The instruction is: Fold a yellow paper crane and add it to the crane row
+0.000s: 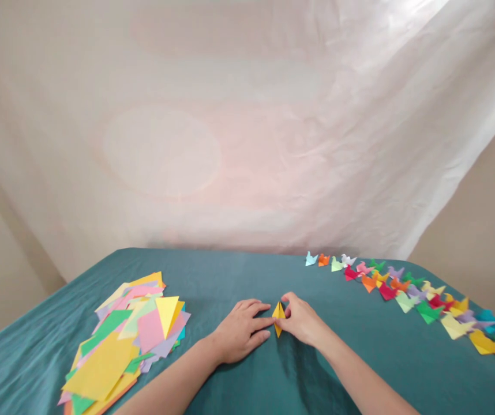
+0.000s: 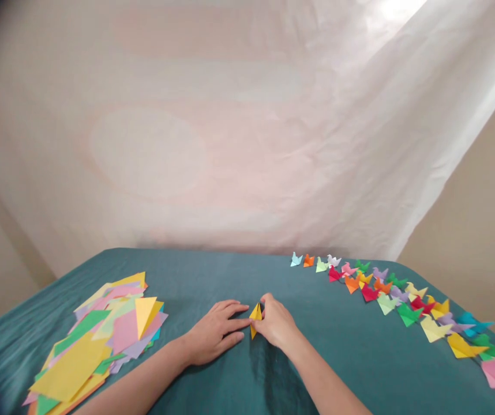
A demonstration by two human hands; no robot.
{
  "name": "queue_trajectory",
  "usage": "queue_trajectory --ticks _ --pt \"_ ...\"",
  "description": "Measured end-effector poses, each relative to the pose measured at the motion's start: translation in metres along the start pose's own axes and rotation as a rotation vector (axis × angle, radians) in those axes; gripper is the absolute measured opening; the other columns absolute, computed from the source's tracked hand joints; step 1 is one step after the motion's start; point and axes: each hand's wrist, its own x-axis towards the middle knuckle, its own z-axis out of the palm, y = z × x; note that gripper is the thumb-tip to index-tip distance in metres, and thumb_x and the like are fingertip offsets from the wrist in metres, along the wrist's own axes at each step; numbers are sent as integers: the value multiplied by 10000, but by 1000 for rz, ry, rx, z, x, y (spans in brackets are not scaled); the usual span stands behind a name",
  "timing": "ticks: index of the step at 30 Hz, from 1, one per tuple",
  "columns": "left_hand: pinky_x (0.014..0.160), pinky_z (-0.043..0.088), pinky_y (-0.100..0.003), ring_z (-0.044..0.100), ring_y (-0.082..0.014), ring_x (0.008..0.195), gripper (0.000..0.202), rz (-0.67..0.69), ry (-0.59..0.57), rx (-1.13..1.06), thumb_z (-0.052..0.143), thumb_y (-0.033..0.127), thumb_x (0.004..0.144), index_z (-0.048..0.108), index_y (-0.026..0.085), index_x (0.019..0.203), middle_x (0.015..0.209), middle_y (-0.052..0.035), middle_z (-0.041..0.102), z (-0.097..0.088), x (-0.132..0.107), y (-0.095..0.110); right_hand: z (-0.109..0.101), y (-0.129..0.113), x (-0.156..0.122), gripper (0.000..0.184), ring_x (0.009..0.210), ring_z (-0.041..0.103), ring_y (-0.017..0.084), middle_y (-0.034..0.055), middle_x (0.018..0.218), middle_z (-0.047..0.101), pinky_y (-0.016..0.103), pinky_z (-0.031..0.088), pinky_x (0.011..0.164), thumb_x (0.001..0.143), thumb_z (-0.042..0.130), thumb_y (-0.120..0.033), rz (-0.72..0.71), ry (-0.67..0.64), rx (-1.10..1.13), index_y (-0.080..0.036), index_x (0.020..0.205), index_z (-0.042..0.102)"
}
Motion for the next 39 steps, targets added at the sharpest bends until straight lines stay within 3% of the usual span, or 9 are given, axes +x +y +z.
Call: queue_trajectory --ticks 5,8,11,16,21,28,39 --pt "1029 281 -440 396 -246 1200 352 -10 2 -98 470 327 892 511 301 1240 1307 -46 471 -5 -1 2 10 10 3 415 632 576 156 -13 660 616 241 374 585 623 652 -167 20 39 126 -157 1015 518" --pt "1027 270 -432 425 -244 1168 297 -60 44 -271 515 293 860 583 284 1150 1243 -45 522 -1 2 2 16 16 4 388 606 568 147 -30 632 598 234 370 558 637 615 -131 18 65 225 -174 1007 506" --pt "990 322 -391 503 -230 1048 231 -324 201 -711 661 255 725 639 210 951 1032 -51 612 10 13 2 21 15 1 340 594 562 146 -32 619 584 238 390 559 651 605 -145 -4 89 335 -180 973 501" --pt "709 485 -315 609 -184 768 486 -496 328 -941 666 268 698 475 118 1120 903 -97 615 28 31 8 25 5 -12 316 572 546 147 -23 623 567 252 427 550 736 580 -321 -81 111 517 -169 996 482" --pt "703 481 -284 623 -170 745 383 -500 409 -1131 667 298 702 520 105 998 820 -85 639 26 28 22 15 -6 -31 331 590 551 154 4 653 592 254 433 551 724 610 -373 -137 118 618 -157 959 524" --pt "686 460 -242 601 -132 695 342 -484 524 -1201 707 232 655 551 123 939 745 -23 624 25 17 28 3 -19 -45 266 656 572 178 50 734 648 265 431 598 767 573 -414 -166 87 634 -157 804 631" --pt "674 457 -238 600 -127 691 385 -463 483 -1234 714 264 677 543 118 989 767 -33 632 45 11 20 17 -8 -54 309 594 473 150 4 624 549 247 357 556 807 523 -441 -181 121 535 -163 701 606"
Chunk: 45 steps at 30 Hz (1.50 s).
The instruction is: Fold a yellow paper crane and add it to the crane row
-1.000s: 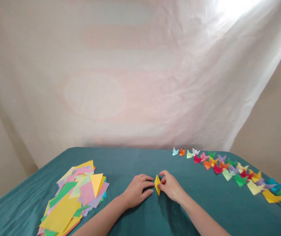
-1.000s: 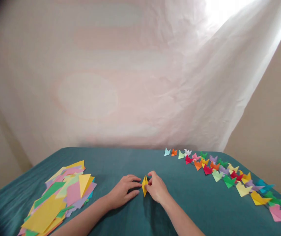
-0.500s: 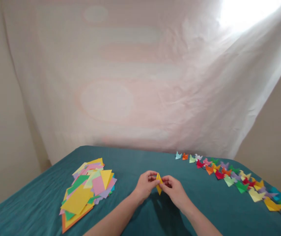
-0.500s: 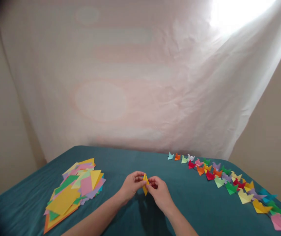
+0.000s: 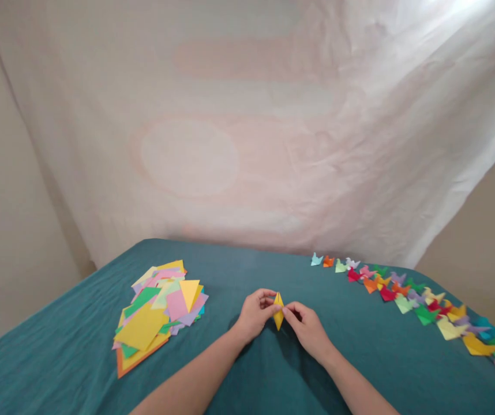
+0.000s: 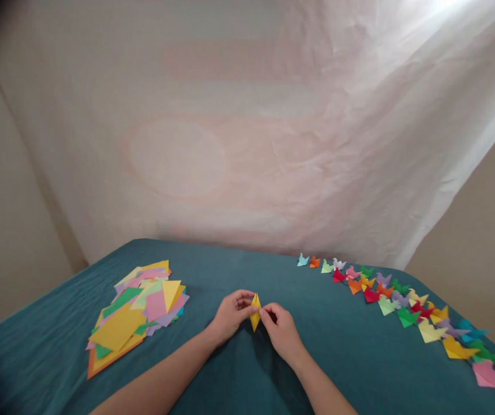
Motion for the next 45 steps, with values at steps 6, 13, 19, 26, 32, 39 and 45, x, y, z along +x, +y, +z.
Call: queue_trajectory --ticks 6,13,19,26,32,39,45 --pt "667 462 -244 601 -127 683 442 5 -87 28 727 261 662 539 117 1035 778 -29 632 2 -3 3 1 4 -3 319 639 493 163 15 683 564 258 388 603 838 471 -454 -23 44 7 -168 767 592" --pt "704 482 -261 630 -155 749 334 17 -201 46 692 268 703 556 126 973 854 -57 658 7 -8 9 3 2 -5 347 667 540 185 38 708 606 281 416 644 833 471 -490 -36 48 23 -173 758 590" --pt "671 477 -244 619 -142 707 336 37 -199 109 644 217 720 524 129 1021 810 -34 643 7 -8 8 3 -1 -5 355 677 565 195 51 725 635 283 434 642 825 488 -504 -24 39 51 -171 780 602" --pt "519 382 -192 522 -99 539 359 75 -183 263 593 145 708 535 120 1062 638 22 577 10 -12 9 3 -4 -3 332 636 543 165 21 680 610 262 417 622 790 553 -486 -31 28 79 -165 728 612" --pt "557 398 -198 539 -104 582 250 79 -213 309 597 242 759 583 129 981 709 -5 622 13 -16 19 0 -3 -2 359 591 519 147 2 620 583 249 401 589 771 571 -507 -18 51 130 -166 662 597" --pt "589 433 -208 562 -114 616 331 50 -243 310 505 457 843 573 134 817 706 -16 617 13 -16 20 -2 -1 -2 358 643 519 157 13 665 581 261 422 634 774 569 -507 11 94 237 -165 669 588" --pt "564 432 -207 558 -113 577 356 27 -244 322 519 490 824 553 141 762 650 -5 605 13 -14 19 -2 -2 -1 382 644 510 159 7 644 574 260 409 634 733 607 -532 38 115 277 -165 627 592"
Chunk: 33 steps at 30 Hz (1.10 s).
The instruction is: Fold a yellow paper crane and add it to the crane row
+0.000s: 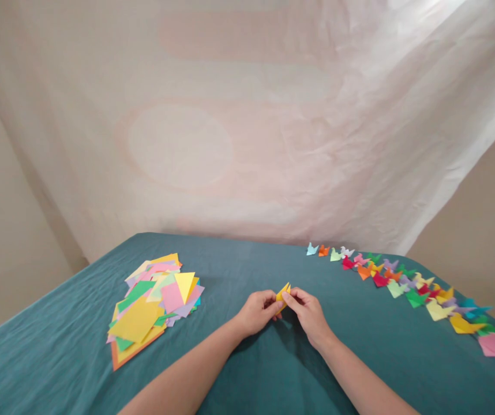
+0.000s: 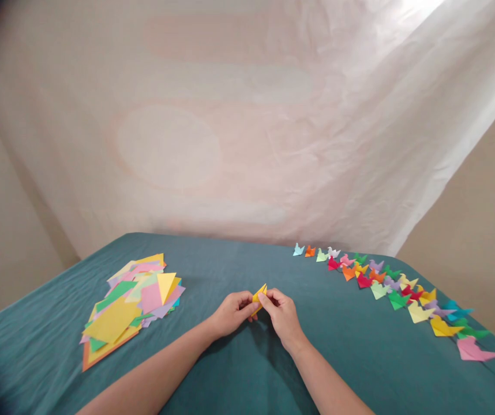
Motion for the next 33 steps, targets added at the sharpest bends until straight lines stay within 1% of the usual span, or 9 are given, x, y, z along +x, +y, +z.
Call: queue_trajectory --ticks 6,15,22,25,29,33 --pt "540 419 -204 539 -107 539 320 -4 13 13 531 456 817 528 147 735 602 10 575 0 2 0 2 3 1 365 644 497 151 2 646 570 253 394 630 744 603 -511 15 19 25 -163 636 588" --pt "539 401 -200 545 -109 547 296 0 9 50 534 432 819 546 145 746 612 8 589 0 2 -4 1 0 0 371 646 503 153 11 643 587 255 399 624 724 625 -514 23 23 62 -153 635 620" --pt "527 387 -192 534 -108 539 272 8 -7 66 542 406 816 560 141 756 610 6 596 0 1 -3 0 1 1 320 671 509 154 15 683 607 258 396 649 736 628 -466 34 38 94 -154 670 648" --pt "526 367 -191 509 -105 550 316 20 5 86 554 439 805 584 132 732 622 2 590 0 0 -1 -1 -1 1 299 661 495 148 10 664 582 254 387 639 735 634 -439 36 21 100 -152 650 648" --pt "524 331 -189 449 -95 564 392 38 45 118 505 491 828 614 126 739 638 6 555 -1 -2 1 -3 -4 0 286 637 456 132 -12 620 517 240 365 613 724 655 -396 35 -14 93 -156 575 613" --pt "525 330 -186 433 -91 556 397 43 44 132 503 496 826 618 124 747 633 10 538 -3 -1 0 -3 -4 0 305 613 429 123 -20 602 489 235 347 588 711 669 -392 36 -30 88 -156 538 584"
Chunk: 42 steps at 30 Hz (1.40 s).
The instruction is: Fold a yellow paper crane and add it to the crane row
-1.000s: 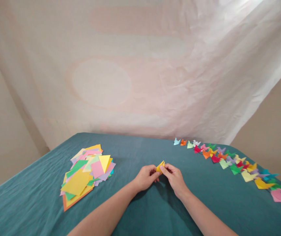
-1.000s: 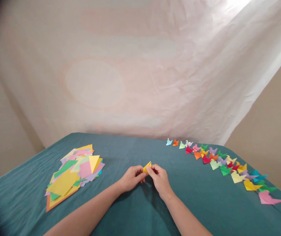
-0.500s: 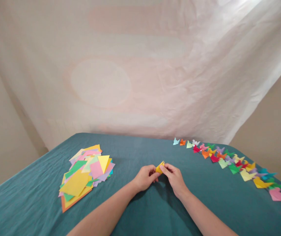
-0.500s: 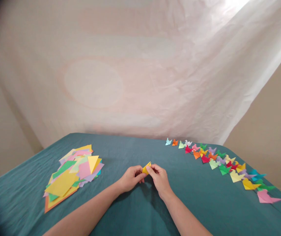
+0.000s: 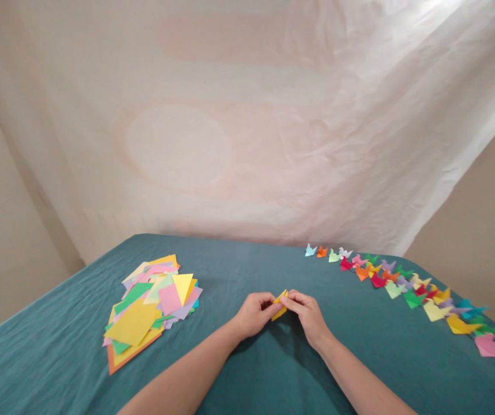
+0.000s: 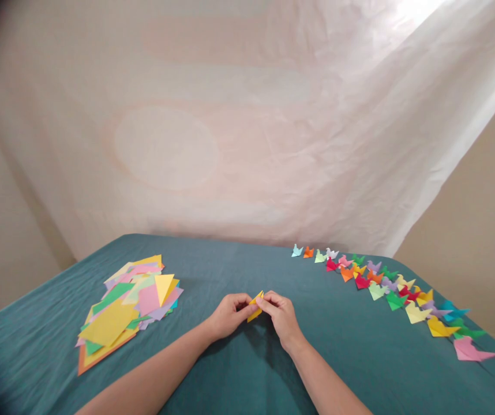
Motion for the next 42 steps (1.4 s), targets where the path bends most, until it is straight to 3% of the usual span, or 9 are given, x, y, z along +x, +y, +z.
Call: queue_trajectory --ticks 8,15,23,31,42 --pt "537 333 -183 437 -89 560 362 6 -30 54 518 447 820 619 118 709 612 15 535 -1 0 -1 0 3 3 293 728 516 171 29 742 616 268 396 677 717 652 -450 8 32 17 -159 740 686" --pt "520 313 -185 426 -84 534 298 -3 -43 84 523 383 809 606 123 691 579 25 530 -1 -1 1 -1 3 3 276 623 441 125 -16 613 525 236 347 599 724 662 -413 8 45 10 -155 626 656" --pt "505 297 -179 386 -74 528 257 -3 -41 44 551 351 786 598 117 690 571 38 477 1 0 2 1 -2 3 283 597 444 117 -24 580 529 229 347 588 727 667 -407 23 15 17 -153 604 648" --pt "513 332 -188 451 -93 554 342 -29 -31 -25 552 433 791 608 98 750 631 -2 554 -2 3 -5 -2 6 4 350 669 513 148 26 723 657 252 400 649 797 564 -478 28 51 24 -171 851 723" --pt "526 362 -192 489 -99 562 383 -52 -59 -94 552 472 795 618 96 771 656 -19 590 -4 4 -9 -5 5 6 259 658 546 148 24 771 696 264 432 653 735 652 -391 11 45 4 -202 894 730"
